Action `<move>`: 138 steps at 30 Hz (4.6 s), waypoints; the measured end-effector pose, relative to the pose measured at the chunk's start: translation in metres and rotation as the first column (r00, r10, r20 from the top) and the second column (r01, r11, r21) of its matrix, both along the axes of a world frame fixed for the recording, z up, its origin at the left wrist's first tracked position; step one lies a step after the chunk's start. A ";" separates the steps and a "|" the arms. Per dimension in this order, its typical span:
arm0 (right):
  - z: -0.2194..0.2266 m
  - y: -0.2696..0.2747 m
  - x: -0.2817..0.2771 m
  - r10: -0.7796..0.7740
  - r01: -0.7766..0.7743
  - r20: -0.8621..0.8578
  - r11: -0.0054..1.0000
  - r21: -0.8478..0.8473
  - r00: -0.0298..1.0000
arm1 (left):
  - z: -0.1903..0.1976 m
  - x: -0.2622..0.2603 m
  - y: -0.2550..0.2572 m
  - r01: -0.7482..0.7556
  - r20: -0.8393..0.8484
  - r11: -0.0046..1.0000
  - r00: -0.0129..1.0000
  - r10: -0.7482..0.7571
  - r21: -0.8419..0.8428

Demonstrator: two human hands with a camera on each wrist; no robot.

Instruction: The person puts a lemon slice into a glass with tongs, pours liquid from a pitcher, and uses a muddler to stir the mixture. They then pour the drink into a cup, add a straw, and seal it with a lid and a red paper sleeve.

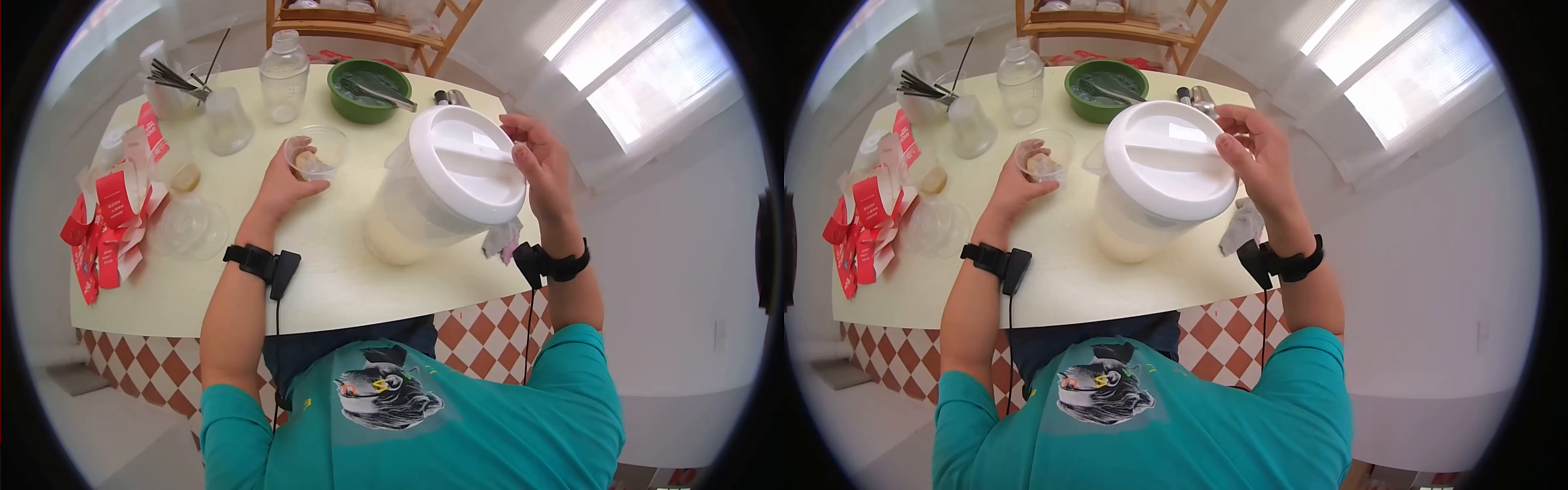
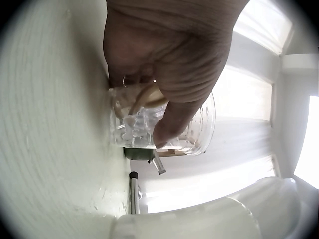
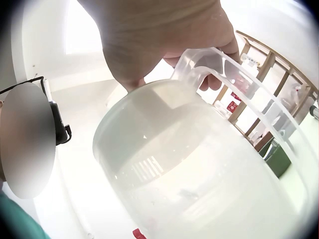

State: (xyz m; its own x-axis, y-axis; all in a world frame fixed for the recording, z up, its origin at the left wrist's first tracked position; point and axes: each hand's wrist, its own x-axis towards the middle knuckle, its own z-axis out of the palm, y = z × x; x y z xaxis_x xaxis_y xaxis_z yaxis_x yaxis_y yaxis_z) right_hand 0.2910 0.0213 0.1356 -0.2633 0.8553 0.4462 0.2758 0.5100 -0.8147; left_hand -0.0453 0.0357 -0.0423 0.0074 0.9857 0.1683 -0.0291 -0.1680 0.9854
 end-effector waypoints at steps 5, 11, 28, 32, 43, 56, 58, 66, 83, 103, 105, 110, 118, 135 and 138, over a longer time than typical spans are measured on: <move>-0.040 0.000 0.029 0.129 -0.267 -0.352 0.887 -0.377 0.927 | 0.001 0.002 -0.002 -0.005 0.022 1.000 1.000 0.005 -0.010; -0.073 0.000 0.035 0.118 -0.389 -0.639 0.870 -0.302 0.760 | 0.001 0.001 -0.001 0.001 -0.018 1.000 1.000 -0.001 -0.027; 0.000 0.037 0.147 -0.122 0.063 -0.738 0.992 -0.107 0.664 | 0.003 0.003 -0.003 0.009 -0.017 1.000 1.000 -0.009 -0.027; -0.002 0.065 0.153 -0.321 0.323 -0.686 0.937 -0.131 0.653 | 0.001 0.002 -0.001 0.008 -0.037 1.000 0.999 -0.009 -0.010; -0.049 0.106 0.161 -0.523 0.482 -0.670 0.833 -0.271 0.527 | 0.003 0.003 -0.001 0.004 -0.074 1.000 0.997 -0.004 0.000; -0.071 0.116 0.186 -0.470 0.390 -0.665 0.877 -0.279 0.580 | 0.007 0.000 -0.001 0.000 -0.123 1.000 0.992 0.000 -0.005; -0.071 0.110 0.177 -0.515 0.471 -0.653 0.842 -0.264 0.555 | 0.007 0.000 -0.001 -0.001 -0.119 1.000 0.993 0.000 -0.005; -0.066 0.057 0.089 -0.617 0.781 -0.502 0.581 0.229 0.606 | 0.006 0.000 0.000 -0.013 -0.093 0.999 0.996 0.009 -0.038; -0.121 0.147 -0.068 -0.256 0.264 0.320 0.964 0.020 0.912 | 0.011 0.001 -0.001 -0.041 -0.226 0.999 0.973 0.048 0.035; -0.145 0.159 -0.081 -0.294 0.293 0.271 0.955 0.047 0.916 | 0.071 0.011 0.020 -0.050 -0.328 0.998 0.943 0.061 0.044; -0.149 0.160 -0.070 -0.342 0.337 0.275 0.939 0.065 0.899 | 0.079 0.018 0.026 -0.038 -0.358 0.996 0.932 0.063 0.075; -0.143 0.160 -0.067 -0.457 0.413 0.295 0.888 0.202 0.839 | 0.097 0.019 0.059 -0.022 -0.508 0.994 0.858 0.075 0.110; -0.116 0.147 -0.065 -0.391 0.367 0.123 0.913 0.179 0.912 | 0.117 0.034 0.099 -0.066 -0.849 0.978 0.487 0.204 0.197; -0.099 0.140 -0.057 -0.402 0.380 0.064 0.898 0.223 0.913 | 0.132 0.060 0.130 -0.001 -0.967 0.968 -0.043 0.250 0.251; -0.100 0.141 -0.056 -0.402 0.382 0.059 0.899 0.212 0.914 | 0.132 0.063 0.134 0.033 -0.957 0.963 -0.101 0.271 0.269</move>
State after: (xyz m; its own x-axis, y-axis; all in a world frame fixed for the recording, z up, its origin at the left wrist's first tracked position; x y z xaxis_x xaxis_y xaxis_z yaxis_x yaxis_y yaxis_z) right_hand 0.2350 0.1623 0.0357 0.0245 0.7986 0.6014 0.5594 0.4876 -0.6703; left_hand 0.0173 0.1699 0.0893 0.1988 0.9502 0.2400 0.9772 -0.1737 -0.1220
